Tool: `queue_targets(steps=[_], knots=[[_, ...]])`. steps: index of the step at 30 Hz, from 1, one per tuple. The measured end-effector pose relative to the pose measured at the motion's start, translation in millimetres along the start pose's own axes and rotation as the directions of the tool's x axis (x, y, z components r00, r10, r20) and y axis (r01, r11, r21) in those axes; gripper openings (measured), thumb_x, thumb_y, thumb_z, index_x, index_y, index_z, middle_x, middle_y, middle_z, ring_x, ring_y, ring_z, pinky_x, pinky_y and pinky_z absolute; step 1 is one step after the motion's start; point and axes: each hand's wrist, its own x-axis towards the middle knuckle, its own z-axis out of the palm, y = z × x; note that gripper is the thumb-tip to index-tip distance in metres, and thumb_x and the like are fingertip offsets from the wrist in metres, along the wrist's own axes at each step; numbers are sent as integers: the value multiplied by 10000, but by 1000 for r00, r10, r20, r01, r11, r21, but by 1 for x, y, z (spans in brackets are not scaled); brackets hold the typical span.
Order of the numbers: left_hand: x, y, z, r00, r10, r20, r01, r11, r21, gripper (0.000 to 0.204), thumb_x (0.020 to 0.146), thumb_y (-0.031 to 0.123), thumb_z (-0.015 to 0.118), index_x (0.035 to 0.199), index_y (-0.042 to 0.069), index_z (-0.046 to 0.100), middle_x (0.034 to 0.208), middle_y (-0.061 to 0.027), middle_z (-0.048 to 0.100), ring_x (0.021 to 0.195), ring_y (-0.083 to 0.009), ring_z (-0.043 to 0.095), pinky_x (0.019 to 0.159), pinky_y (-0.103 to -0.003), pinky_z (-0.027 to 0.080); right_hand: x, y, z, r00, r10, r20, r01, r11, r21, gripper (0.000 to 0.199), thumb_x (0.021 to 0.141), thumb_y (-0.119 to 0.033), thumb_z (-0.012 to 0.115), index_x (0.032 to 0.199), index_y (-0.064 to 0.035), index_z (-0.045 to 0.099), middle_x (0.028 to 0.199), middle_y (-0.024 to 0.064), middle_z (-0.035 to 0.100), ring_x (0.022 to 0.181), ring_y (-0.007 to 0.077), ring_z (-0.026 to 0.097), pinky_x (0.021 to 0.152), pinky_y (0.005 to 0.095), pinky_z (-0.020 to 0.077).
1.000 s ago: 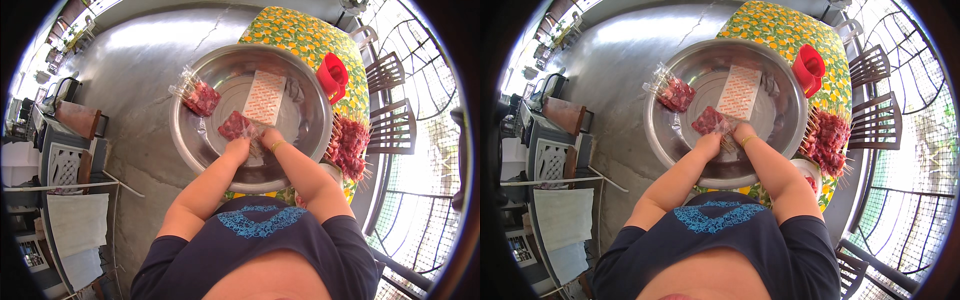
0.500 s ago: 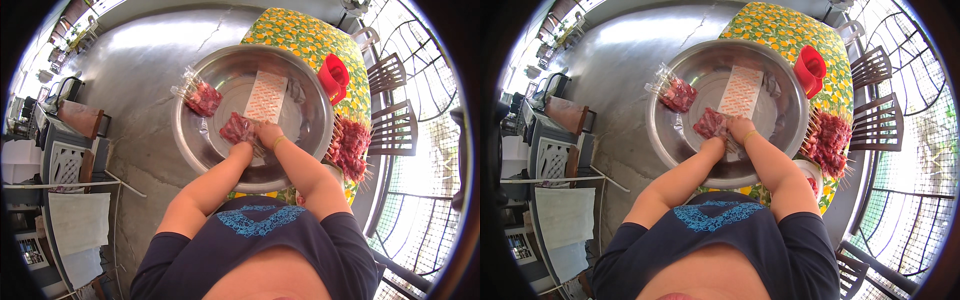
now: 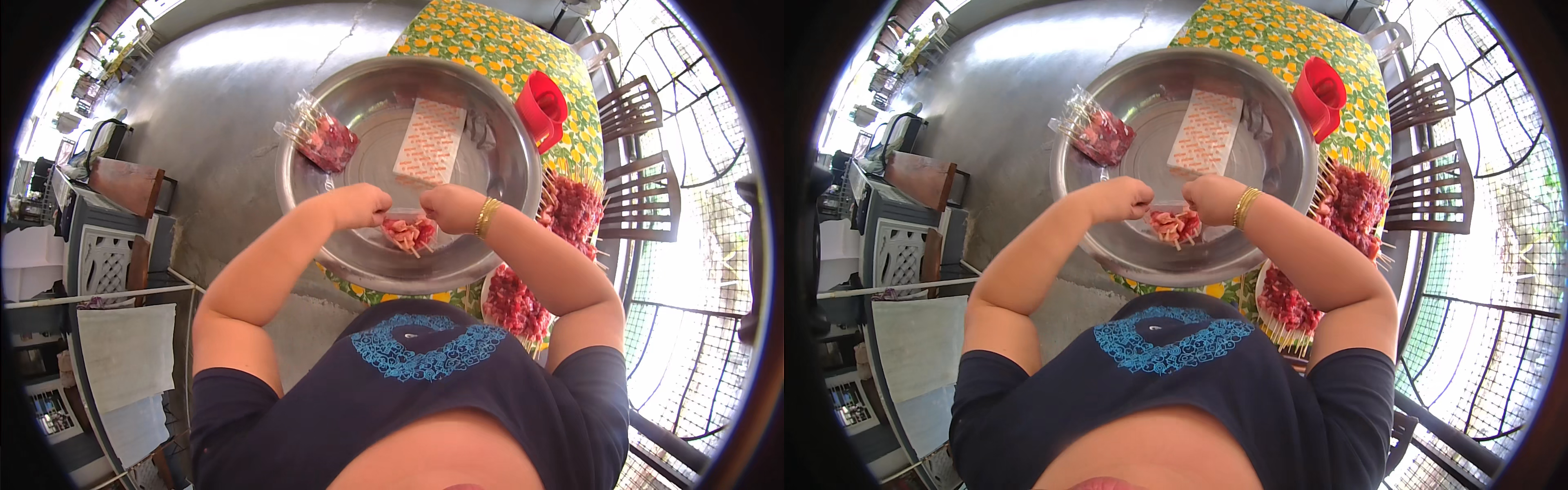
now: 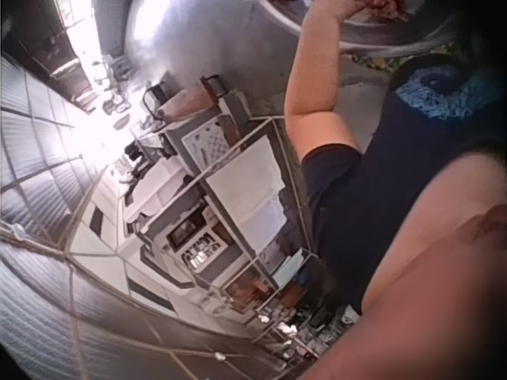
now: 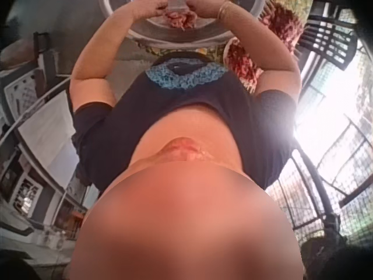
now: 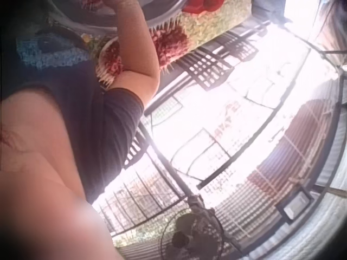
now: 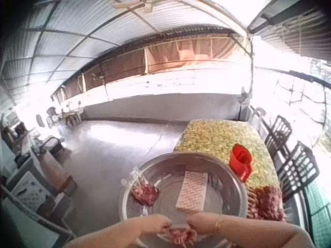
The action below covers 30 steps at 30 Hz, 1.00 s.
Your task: The person assembles meat skewers by hand. They pick up wooden skewers and place pieces of raw meat onto them, then pack the completed skewers into small plastic bags and place them into a metal bowl.
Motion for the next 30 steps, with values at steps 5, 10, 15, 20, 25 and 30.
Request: queue_targets(steps=[5, 10, 15, 20, 25, 30], knots=[[6, 13, 24, 962, -67, 265, 156, 930, -332, 92, 854, 101, 646, 875, 13, 638, 977, -114, 659, 887, -245, 630, 786, -349, 501, -30, -8, 15, 968, -5, 252, -81, 940, 331, 149, 870, -168, 693, 951, -51, 651, 877, 117, 698, 850, 279, 658, 763, 386, 513], [15, 8, 56, 910, -140, 391, 297, 878, -376, 114, 883, 107, 626, 937, 9, 642, 1114, -83, 659, 929, -171, 636, 791, -315, 521, -41, 5, 53, 951, 46, 306, -209, 825, 525, 177, 892, -202, 702, 940, -45, 637, 826, 57, 658, 793, 157, 615, 742, 342, 507], [20, -9, 87, 869, -343, 356, 467, 335, -818, 339, 913, 83, 624, 1247, 39, 590, 1248, -85, 600, 1027, -175, 634, 817, -337, 581, -44, 3, 82, 940, 220, 263, -317, 270, 909, 140, 886, -127, 676, 967, -16, 650, 808, 16, 629, 778, 99, 593, 708, 284, 519], [19, -26, 108, 898, -250, 361, 434, 387, -813, 407, 928, 133, 701, 1290, 39, 543, 1254, -60, 597, 1087, -168, 614, 833, -336, 573, -37, -1, 89, 941, 265, 211, -302, 371, 878, 272, 850, -120, 701, 1088, 13, 688, 890, 62, 703, 792, 133, 650, 729, 287, 541], [19, -27, 116, 912, -203, 356, 410, 465, -785, 479, 895, 233, 779, 1273, 69, 536, 1102, -7, 618, 943, -112, 579, 709, -268, 481, -48, -11, 86, 922, 380, 77, -345, 714, 609, 249, 806, -182, 750, 968, 7, 728, 853, 179, 734, 806, 252, 708, 766, 361, 548], [17, -9, 111, 910, -176, 377, 410, 524, -747, 259, 920, 237, 754, 1071, 111, 587, 977, 21, 625, 885, -98, 556, 683, -268, 453, -56, -30, 84, 908, 322, -268, -192, 888, 417, 165, 856, -152, 684, 927, -6, 656, 939, 190, 673, 820, 369, 659, 774, 431, 539]])
